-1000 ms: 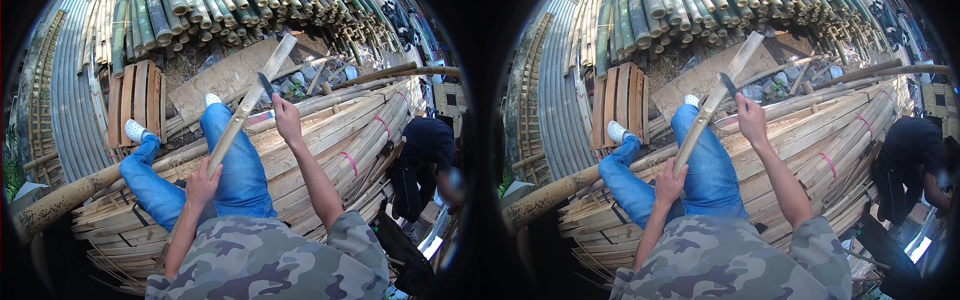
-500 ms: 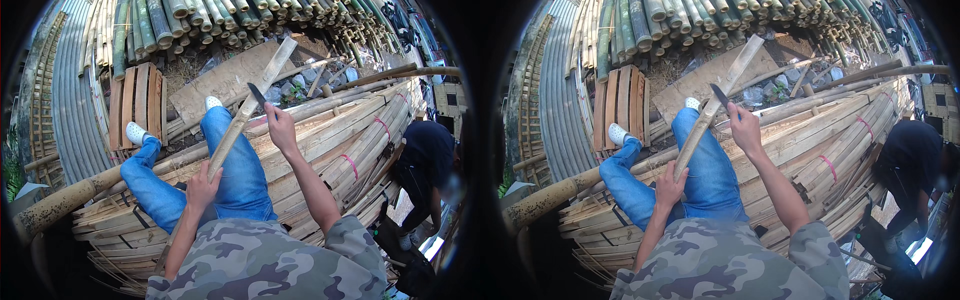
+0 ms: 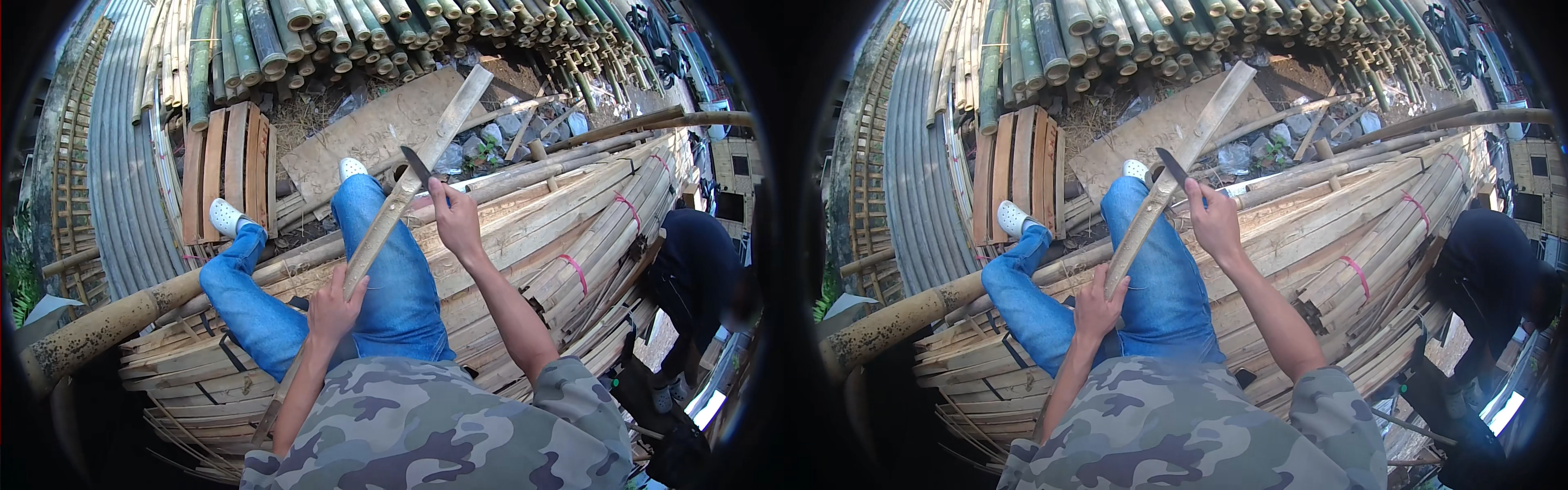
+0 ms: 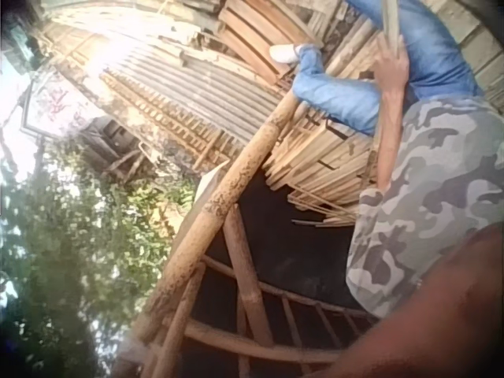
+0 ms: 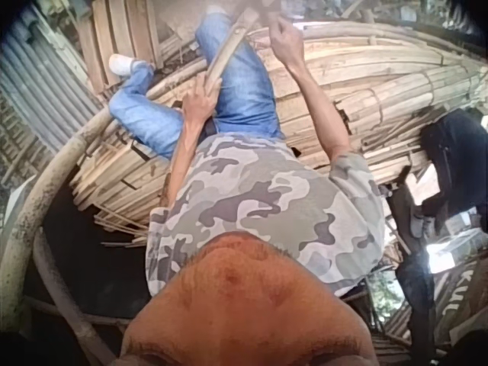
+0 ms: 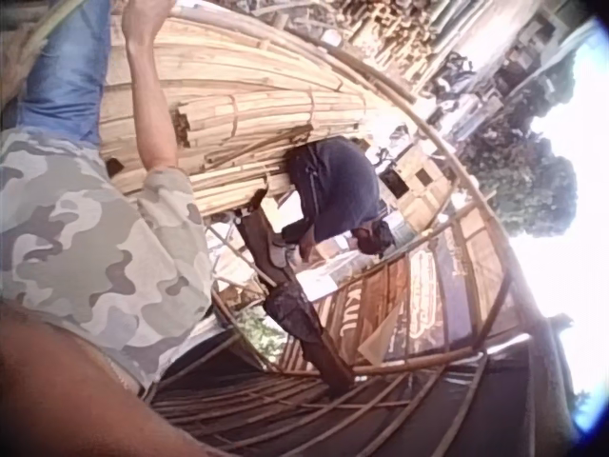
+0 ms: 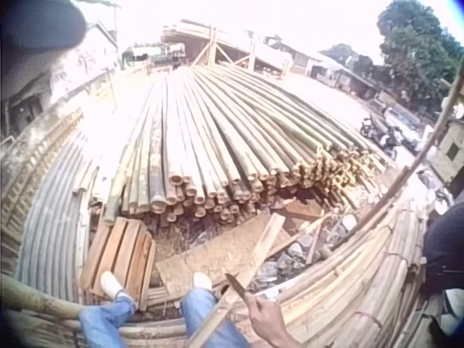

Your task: Scraping or whittling a bamboo stick with a small utility knife.

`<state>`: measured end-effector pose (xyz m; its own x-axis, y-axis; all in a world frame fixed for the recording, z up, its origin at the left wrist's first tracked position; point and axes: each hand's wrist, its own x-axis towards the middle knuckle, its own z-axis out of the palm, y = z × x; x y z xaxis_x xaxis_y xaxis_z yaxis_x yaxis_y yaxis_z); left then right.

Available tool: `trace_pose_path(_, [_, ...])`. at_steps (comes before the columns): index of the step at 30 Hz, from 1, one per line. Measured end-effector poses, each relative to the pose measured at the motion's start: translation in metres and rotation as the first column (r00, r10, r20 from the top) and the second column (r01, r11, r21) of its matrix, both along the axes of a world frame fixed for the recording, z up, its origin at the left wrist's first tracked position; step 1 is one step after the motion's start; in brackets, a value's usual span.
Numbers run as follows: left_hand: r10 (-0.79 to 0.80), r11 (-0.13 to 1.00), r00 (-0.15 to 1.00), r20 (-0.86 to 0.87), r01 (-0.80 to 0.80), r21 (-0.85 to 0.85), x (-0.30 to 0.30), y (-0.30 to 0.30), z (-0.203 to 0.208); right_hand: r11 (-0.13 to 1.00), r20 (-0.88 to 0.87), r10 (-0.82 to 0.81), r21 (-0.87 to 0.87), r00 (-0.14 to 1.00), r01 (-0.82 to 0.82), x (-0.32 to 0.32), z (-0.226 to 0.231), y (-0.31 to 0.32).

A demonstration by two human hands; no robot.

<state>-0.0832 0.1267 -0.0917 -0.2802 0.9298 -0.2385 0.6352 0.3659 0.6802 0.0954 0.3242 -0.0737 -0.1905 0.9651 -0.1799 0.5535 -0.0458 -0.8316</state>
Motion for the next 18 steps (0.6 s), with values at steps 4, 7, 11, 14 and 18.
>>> trace_pose_path(4, [-0.005,0.998,1.000,-0.011,0.005,0.068,0.000,0.000,-0.003,0.998,-0.053,-0.063,0.008,0.997,0.063,-0.005,-0.020,-0.034])
trace_pose_path(7, [-0.008,1.000,1.000,-0.025,0.008,0.026,-0.001,-0.002,-0.003,0.998,0.048,0.063,-0.029,0.997,-0.062,0.000,-0.014,-0.038])
trace_pose_path(11, [-0.017,1.000,0.999,-0.043,0.018,0.026,-0.001,0.002,-0.003,0.997,-0.006,0.025,-0.069,1.000,-0.025,-0.001,-0.022,-0.052])
trace_pose_path(14, [-0.011,0.996,0.999,-0.042,0.014,0.083,0.001,-0.005,-0.005,1.000,-0.033,-0.011,-0.018,0.999,0.011,0.005,-0.015,-0.039])
trace_pose_path(18, [-0.014,0.998,1.000,-0.003,0.014,0.054,0.001,-0.008,0.000,0.972,-0.306,-0.213,0.029,0.928,0.233,0.034,0.030,0.029])
